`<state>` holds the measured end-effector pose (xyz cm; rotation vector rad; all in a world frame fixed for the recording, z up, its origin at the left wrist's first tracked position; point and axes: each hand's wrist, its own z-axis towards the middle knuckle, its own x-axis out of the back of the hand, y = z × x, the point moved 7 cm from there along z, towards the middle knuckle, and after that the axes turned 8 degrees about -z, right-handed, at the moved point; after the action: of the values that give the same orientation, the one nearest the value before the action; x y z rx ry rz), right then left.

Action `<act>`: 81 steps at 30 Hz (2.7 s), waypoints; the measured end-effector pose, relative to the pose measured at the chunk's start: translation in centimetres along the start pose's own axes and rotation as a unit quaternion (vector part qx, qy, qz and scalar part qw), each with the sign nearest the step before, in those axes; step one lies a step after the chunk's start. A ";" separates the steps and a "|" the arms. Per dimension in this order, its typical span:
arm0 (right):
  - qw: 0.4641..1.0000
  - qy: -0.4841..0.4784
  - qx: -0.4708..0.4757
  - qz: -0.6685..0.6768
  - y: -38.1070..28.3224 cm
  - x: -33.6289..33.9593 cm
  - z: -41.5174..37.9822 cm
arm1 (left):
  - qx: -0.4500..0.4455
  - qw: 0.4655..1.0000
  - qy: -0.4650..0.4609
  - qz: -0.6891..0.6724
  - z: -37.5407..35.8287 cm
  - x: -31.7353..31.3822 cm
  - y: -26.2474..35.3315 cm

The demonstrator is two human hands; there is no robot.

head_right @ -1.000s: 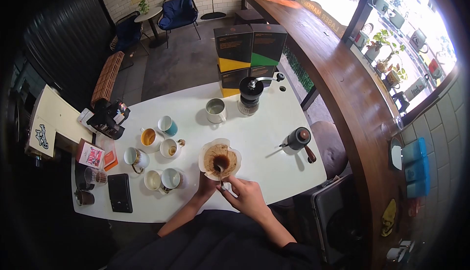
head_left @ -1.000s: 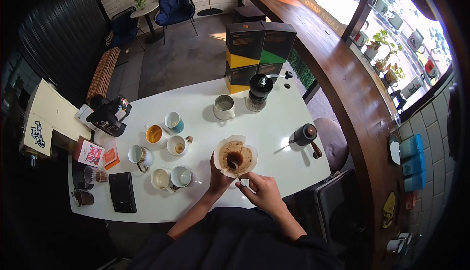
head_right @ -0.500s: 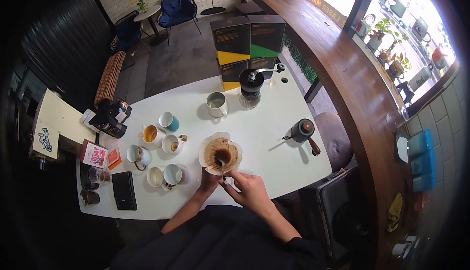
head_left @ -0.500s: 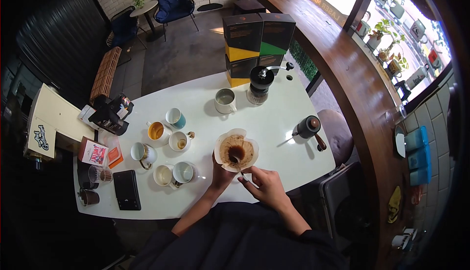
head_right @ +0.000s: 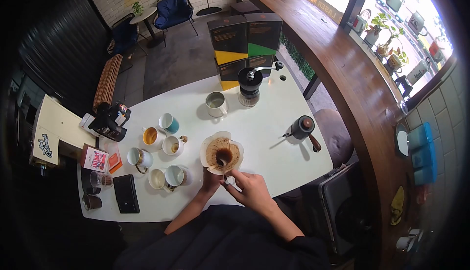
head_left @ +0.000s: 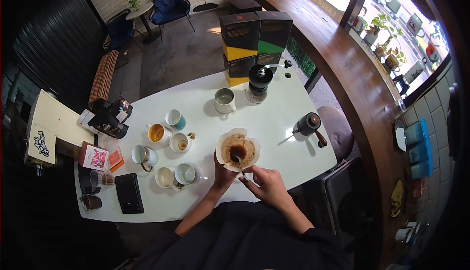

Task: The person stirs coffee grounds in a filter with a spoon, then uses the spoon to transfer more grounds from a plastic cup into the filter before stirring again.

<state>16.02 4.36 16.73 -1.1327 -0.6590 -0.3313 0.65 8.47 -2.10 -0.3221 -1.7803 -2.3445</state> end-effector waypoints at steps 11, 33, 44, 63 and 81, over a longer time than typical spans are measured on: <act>0.999 -0.036 -0.020 -0.024 0.2 -0.5 0.2 | 0.034 0.998 0.017 -0.051 0.1 0.0 -0.3; 0.999 -0.035 0.007 -0.038 1.2 0.9 2.9 | 0.019 0.993 0.014 -0.118 0.7 0.5 3.4; 0.996 -0.066 0.051 0.017 1.9 2.6 3.7 | 0.088 0.965 0.045 -0.242 0.8 0.4 4.8; 0.986 -0.112 0.111 0.053 4.7 3.2 2.9 | 0.163 0.979 0.098 -0.070 -0.8 0.2 3.7; 0.985 -0.101 0.137 0.035 5.3 3.8 2.9 | 0.067 0.988 0.137 -0.009 -0.3 -0.1 5.6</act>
<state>20.93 9.44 16.07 -0.9282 -0.8158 -0.0618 2.22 6.67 2.98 0.0347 -1.7975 -2.1443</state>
